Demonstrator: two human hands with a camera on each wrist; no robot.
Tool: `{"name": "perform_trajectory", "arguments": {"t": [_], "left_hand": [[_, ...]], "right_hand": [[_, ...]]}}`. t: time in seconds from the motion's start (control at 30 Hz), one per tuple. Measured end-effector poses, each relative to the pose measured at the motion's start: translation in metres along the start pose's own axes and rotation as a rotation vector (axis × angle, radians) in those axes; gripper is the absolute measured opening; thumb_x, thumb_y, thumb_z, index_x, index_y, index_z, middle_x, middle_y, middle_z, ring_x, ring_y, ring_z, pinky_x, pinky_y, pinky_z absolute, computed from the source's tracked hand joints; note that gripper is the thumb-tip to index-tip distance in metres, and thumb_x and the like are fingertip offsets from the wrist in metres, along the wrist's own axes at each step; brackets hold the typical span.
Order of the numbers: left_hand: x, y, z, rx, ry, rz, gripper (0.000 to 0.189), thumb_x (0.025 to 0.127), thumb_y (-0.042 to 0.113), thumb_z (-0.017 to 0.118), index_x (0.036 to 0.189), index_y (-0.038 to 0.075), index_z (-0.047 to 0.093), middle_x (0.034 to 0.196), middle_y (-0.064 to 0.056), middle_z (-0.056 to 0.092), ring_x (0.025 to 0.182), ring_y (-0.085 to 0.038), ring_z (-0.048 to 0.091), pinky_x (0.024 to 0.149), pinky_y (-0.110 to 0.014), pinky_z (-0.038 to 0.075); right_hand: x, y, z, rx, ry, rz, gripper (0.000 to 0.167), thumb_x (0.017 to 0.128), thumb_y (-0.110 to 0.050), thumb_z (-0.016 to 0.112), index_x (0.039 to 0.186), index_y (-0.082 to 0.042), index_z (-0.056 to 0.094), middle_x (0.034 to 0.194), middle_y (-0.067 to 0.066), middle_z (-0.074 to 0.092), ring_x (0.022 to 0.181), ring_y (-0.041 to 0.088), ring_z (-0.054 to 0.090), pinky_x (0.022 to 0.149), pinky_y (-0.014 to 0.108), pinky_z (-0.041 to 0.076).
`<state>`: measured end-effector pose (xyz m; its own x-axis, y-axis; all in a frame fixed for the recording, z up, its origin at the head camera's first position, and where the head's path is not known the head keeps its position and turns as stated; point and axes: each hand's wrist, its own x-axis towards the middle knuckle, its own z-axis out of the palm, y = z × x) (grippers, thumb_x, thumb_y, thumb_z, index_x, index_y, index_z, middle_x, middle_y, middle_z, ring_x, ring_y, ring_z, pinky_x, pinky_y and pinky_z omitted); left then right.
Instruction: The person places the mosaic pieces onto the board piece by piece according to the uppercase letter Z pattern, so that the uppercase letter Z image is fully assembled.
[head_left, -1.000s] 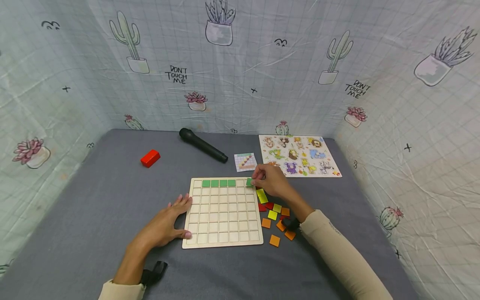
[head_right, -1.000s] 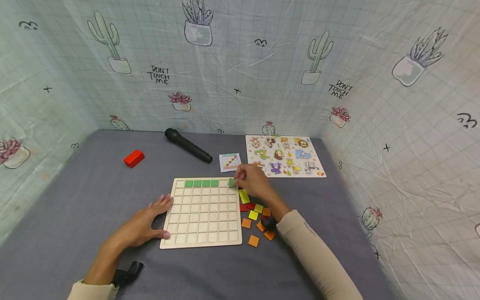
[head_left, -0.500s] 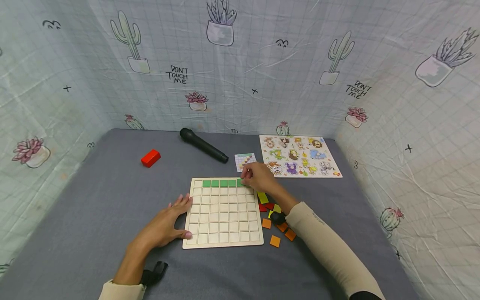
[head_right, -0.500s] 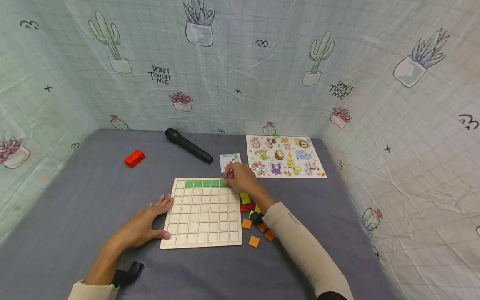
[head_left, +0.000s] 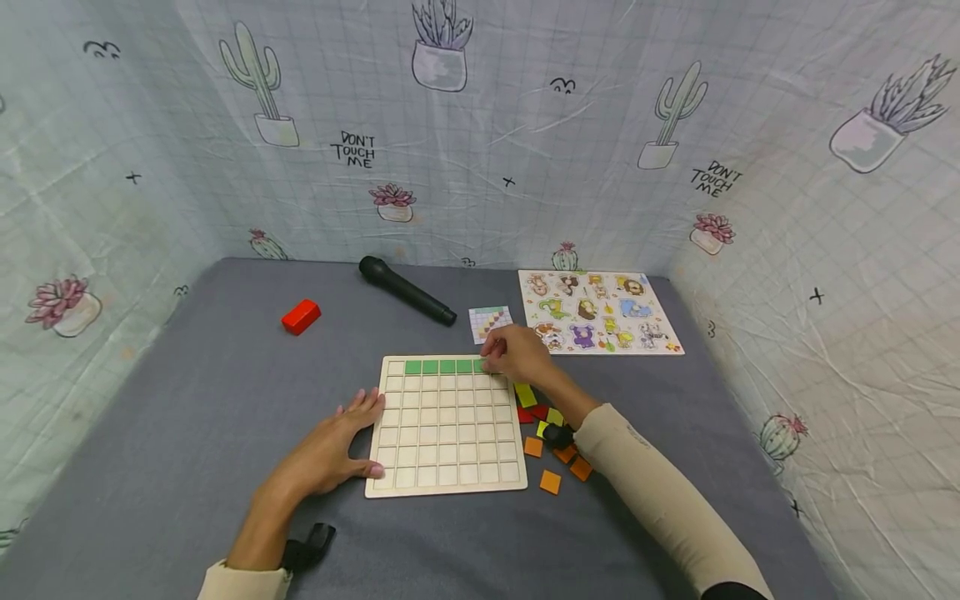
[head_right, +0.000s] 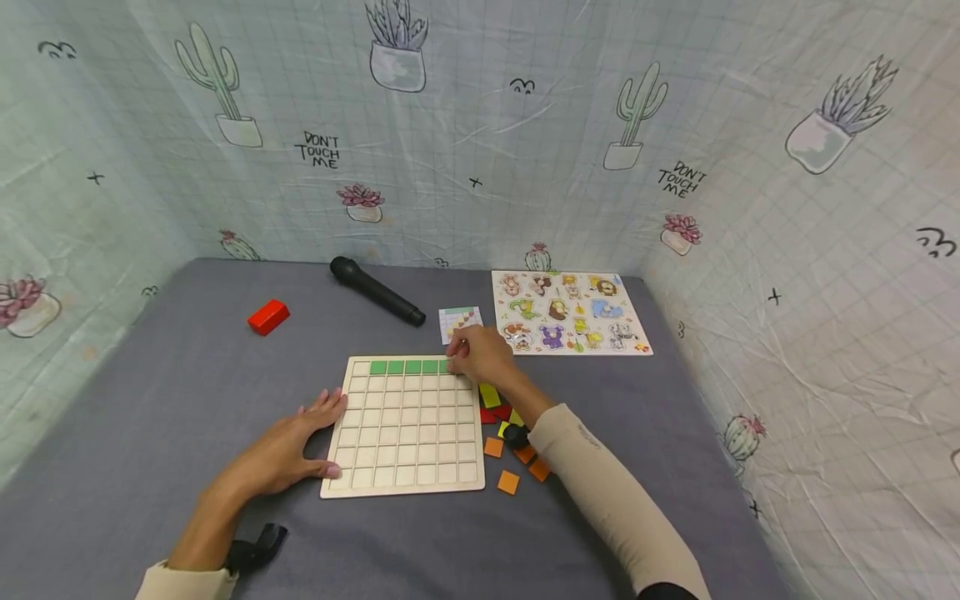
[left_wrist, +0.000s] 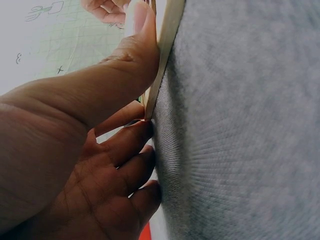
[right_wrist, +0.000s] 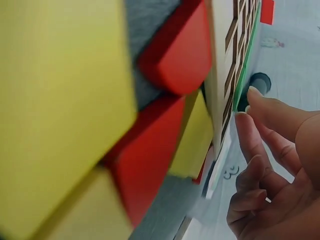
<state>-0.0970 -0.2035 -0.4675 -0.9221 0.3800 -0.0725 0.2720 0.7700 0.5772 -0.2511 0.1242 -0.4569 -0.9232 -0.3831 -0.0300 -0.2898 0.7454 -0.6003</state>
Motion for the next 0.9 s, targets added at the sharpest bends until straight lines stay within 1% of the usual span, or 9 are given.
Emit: {"name": "perform_trajectory", "arguments": {"t": [0.07, 0.2, 0.3, 0.43, 0.57, 0.7, 0.9], "left_hand": [[0.000, 0.000, 0.000, -0.003, 0.001, 0.001, 0.107, 0.077, 0.029, 0.093, 0.163, -0.002, 0.037, 0.172, -0.023, 0.030, 0.161, -0.048, 0.025, 0.128, -0.069, 0.024], [0.000, 0.000, -0.001, -0.004, 0.003, 0.005, 0.106, 0.077, 0.028, 0.093, 0.162, -0.003, 0.038, 0.172, -0.023, 0.030, 0.161, -0.048, 0.025, 0.128, -0.069, 0.024], [-0.001, 0.000, -0.001, -0.001, 0.007, 0.004, 0.106, 0.076, 0.028, 0.093, 0.162, -0.003, 0.038, 0.172, -0.023, 0.030, 0.161, -0.048, 0.025, 0.128, -0.069, 0.024], [-0.002, 0.001, -0.001, 0.003, 0.011, 0.003, 0.106, 0.076, 0.028, 0.093, 0.162, -0.003, 0.039, 0.172, -0.023, 0.031, 0.160, -0.048, 0.026, 0.128, -0.069, 0.024], [-0.002, 0.001, -0.001, 0.002, 0.007, 0.001, 0.106, 0.076, 0.028, 0.094, 0.162, -0.003, 0.039, 0.172, -0.023, 0.031, 0.160, -0.048, 0.026, 0.128, -0.069, 0.024], [-0.002, 0.001, 0.000, -0.005, 0.000, 0.000, 0.106, 0.077, 0.029, 0.093, 0.162, -0.002, 0.039, 0.172, -0.023, 0.030, 0.161, -0.048, 0.025, 0.128, -0.069, 0.024], [-0.001, 0.001, 0.001, -0.009, 0.006, 0.005, 0.106, 0.076, 0.029, 0.093, 0.162, -0.003, 0.039, 0.172, -0.023, 0.030, 0.161, -0.048, 0.025, 0.128, -0.069, 0.024]], "right_hand": [[-0.004, 0.003, -0.003, 0.023, 0.005, 0.005, 0.010, 0.092, -0.019, 0.085, 0.098, -0.016, 0.078, 0.086, 0.001, 0.073, 0.072, 0.016, 0.064, 0.064, 0.031, 0.052], [-0.013, 0.015, -0.013, 0.027, 0.016, -0.008, 0.013, 0.092, -0.019, 0.085, 0.102, -0.013, 0.077, 0.086, 0.002, 0.074, 0.070, 0.016, 0.064, 0.061, 0.029, 0.051], [-0.019, 0.023, -0.019, 0.004, 0.023, -0.019, 0.017, 0.090, -0.017, 0.086, 0.104, -0.012, 0.078, 0.088, 0.004, 0.074, 0.076, 0.017, 0.064, 0.064, 0.029, 0.050], [-0.025, 0.029, -0.025, -0.008, 0.002, 0.013, 0.020, 0.089, -0.017, 0.088, 0.107, -0.013, 0.079, 0.095, 0.005, 0.072, 0.084, 0.019, 0.063, 0.068, 0.031, 0.051], [-0.027, 0.031, -0.025, -0.027, -0.029, 0.070, 0.022, 0.090, -0.019, 0.088, 0.109, -0.016, 0.079, 0.098, 0.004, 0.071, 0.084, 0.019, 0.062, 0.070, 0.031, 0.052], [-0.028, 0.029, -0.023, -0.035, -0.041, 0.100, 0.019, 0.090, -0.019, 0.087, 0.107, -0.015, 0.079, 0.096, 0.003, 0.071, 0.084, 0.018, 0.062, 0.073, 0.032, 0.053], [-0.028, 0.027, -0.021, -0.028, -0.035, 0.093, 0.012, 0.093, -0.014, 0.084, 0.102, -0.012, 0.077, 0.091, 0.003, 0.071, 0.080, 0.018, 0.063, 0.074, 0.033, 0.054]]}}
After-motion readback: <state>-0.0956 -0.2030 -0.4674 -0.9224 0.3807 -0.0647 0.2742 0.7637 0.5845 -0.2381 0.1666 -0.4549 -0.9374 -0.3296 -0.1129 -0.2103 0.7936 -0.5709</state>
